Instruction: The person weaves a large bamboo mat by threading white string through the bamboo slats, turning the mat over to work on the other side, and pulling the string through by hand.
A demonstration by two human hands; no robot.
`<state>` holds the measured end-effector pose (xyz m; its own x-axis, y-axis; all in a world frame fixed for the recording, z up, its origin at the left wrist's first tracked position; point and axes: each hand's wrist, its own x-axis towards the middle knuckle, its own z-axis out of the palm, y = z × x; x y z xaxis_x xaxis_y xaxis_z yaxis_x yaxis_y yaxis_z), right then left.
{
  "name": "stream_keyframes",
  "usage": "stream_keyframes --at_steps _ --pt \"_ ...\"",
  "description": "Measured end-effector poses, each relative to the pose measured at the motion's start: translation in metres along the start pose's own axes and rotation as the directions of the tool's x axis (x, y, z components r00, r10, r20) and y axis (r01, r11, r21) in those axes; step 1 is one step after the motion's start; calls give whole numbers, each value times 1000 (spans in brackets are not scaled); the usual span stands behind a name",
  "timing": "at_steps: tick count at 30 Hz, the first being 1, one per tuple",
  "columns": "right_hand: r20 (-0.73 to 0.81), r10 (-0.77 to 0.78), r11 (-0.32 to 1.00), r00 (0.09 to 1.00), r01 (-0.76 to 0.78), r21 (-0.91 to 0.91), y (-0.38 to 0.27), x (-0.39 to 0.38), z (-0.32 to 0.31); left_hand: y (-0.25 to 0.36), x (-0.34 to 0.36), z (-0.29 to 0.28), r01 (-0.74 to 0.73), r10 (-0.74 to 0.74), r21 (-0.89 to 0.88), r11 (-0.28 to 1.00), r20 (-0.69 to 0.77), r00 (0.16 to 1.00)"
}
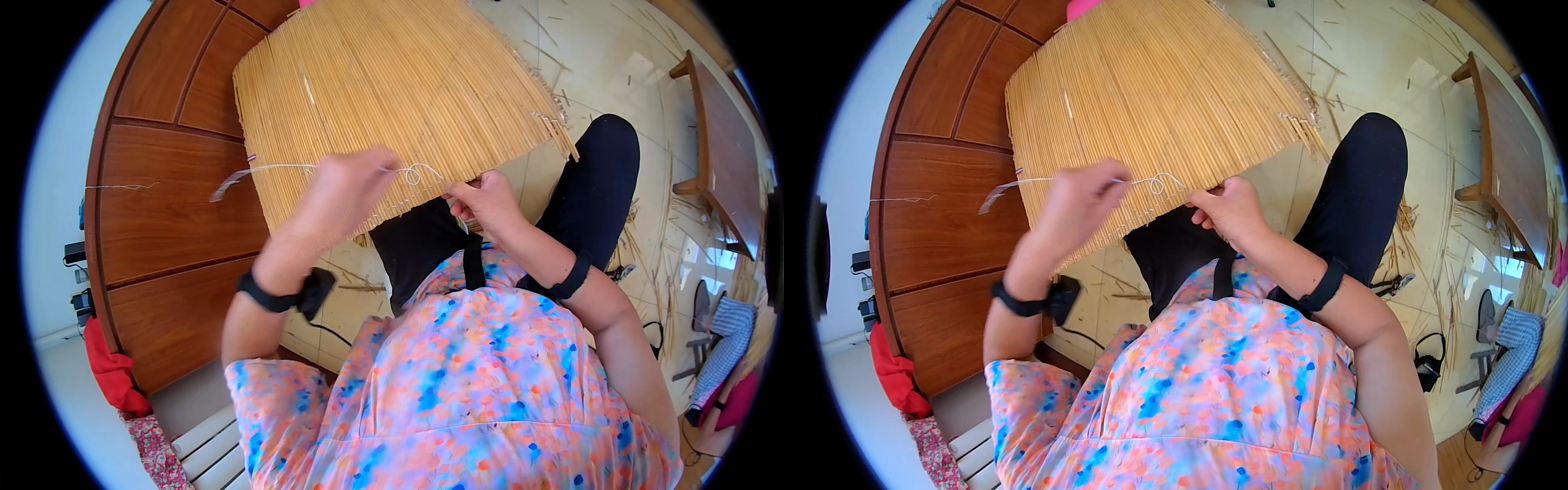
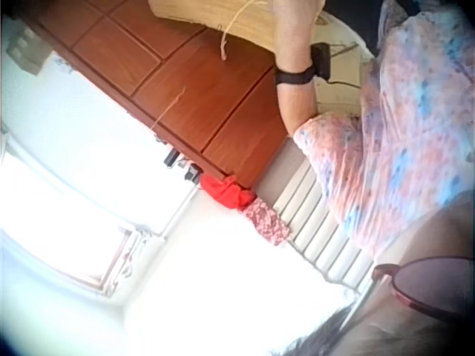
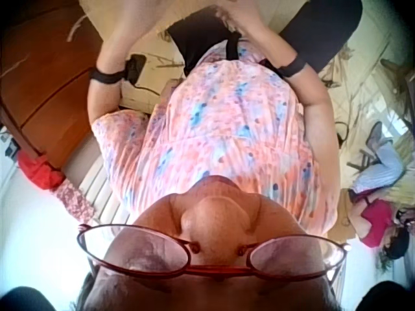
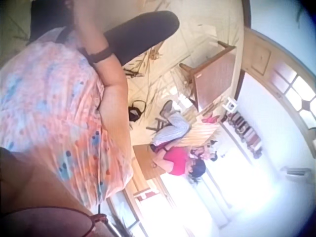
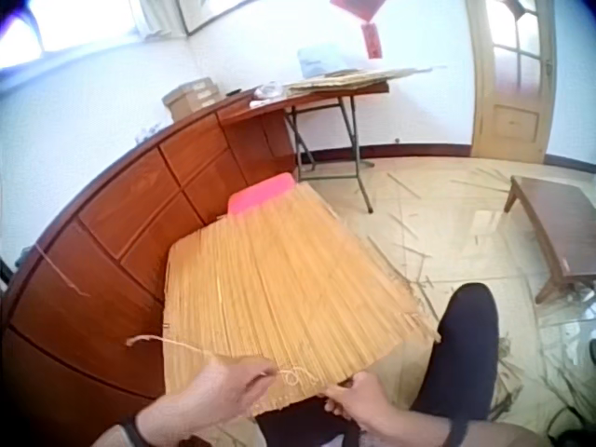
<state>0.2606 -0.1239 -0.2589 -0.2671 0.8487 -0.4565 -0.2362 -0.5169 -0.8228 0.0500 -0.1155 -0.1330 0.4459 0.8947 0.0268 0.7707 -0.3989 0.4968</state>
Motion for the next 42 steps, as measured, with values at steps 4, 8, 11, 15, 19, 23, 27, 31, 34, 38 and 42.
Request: stream_keyframes --at_steps 4,8,11,15,19,23,27,31,34,38,42 --pt "-12 -17 999 1000 16 -46 3 3 -4 2 15 50 -194 195 266 944 23 981" --pt "3 -10 996 1000 11 -85 2 3 -4 7 19 62 -208 189 538 817 90 978" --pt "8 -21 999 1000 22 -45 -4 -1 -1 -4 22 55 -274 338 479 834 -53 940" --pt "0 27 999 1000 -27 -24 -7 -1 -1 0 22 39 -303 435 433 849 -249 865" --pt "5 70 995 998 -69 -66 1 6 -6 35 31 21 -233 -184 -638 734 -517 836" --pt "2 98 992 995 -97 -77 0 6 -3 60 33 -25 -406 -193 -909 93 -417 888" --pt "-87 44 995 995 -37 89 0 1 4 63 29 -86 -480 179 -876 46 -465 867" --pt "-44 36 995 998 -32 92 -6 2 17 71 27 -109 -484 108 -859 165 -472 875" --pt "-2 -27 988 1000 27 151 -6 -4 18 77 32 -111 -464 248 -867 183 -416 875" --pt "-71 -52 991 996 60 116 -9 -3 18 86 41 -120 -511 330 -799 316 -413 849" --pt "-86 -34 994 996 43 103 -12 -6 18 83 38 -130 -516 247 -698 496 -456 855"
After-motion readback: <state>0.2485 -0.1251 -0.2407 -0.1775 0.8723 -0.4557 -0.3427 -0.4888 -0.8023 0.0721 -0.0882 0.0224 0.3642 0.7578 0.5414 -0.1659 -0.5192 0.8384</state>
